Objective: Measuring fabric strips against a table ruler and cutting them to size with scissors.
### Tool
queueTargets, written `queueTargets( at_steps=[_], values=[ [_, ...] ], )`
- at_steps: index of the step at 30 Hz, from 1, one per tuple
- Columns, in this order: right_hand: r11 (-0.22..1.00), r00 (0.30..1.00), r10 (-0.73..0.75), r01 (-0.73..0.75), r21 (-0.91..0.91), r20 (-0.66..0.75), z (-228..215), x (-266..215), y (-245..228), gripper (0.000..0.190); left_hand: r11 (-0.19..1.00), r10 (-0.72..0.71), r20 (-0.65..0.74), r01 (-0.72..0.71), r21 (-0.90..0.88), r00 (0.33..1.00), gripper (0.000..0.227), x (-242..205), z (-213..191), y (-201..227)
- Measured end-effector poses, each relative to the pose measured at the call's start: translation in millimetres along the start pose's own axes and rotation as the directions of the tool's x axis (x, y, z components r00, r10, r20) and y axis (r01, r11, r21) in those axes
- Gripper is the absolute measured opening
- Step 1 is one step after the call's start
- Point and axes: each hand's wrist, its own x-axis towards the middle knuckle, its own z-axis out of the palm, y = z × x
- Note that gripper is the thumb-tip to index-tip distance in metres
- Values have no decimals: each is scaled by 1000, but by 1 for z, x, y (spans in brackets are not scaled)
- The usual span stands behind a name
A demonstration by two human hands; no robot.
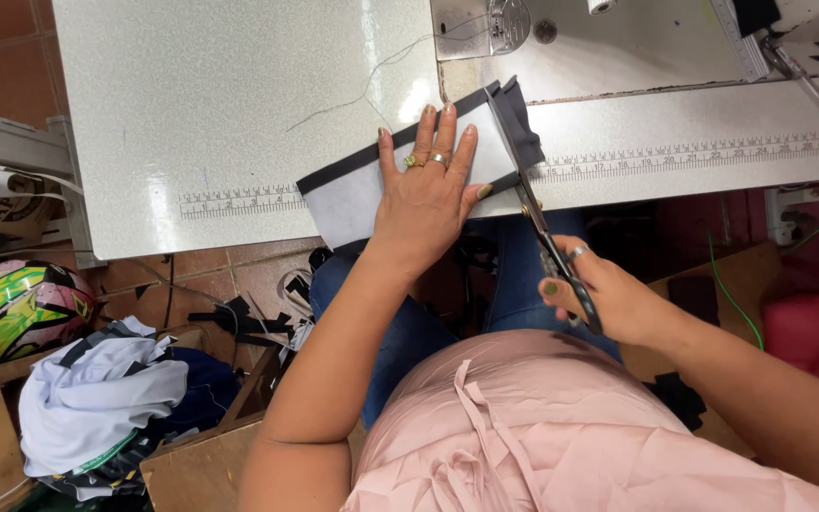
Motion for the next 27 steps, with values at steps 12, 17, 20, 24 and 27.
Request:
queueTargets(
  at_steps=[12, 17, 20, 24, 27],
  values=[
    [986, 993, -37, 54, 157, -111, 10, 0, -4, 48, 999, 25, -10, -25, 30, 1000, 60, -2, 9, 1],
    [997, 999, -14, 17, 80, -44, 1, 17, -10, 62, 999, 32, -23, -31, 26, 999, 61, -4, 8, 3],
    [999, 999, -15, 17, 42, -36, -1, 20, -14, 69, 999, 42, -21, -41, 31, 999, 62, -3, 5, 2],
    [987, 992, -90, 101, 128, -93, 4, 19, -13, 56, 998, 52, 3, -52, 27, 999, 61, -4, 3, 4],
    [967, 987, -128, 146, 210, -98, 1, 12, -19, 50, 998, 66, 0, -66, 17, 998, 61, -3, 1, 4]
  ],
)
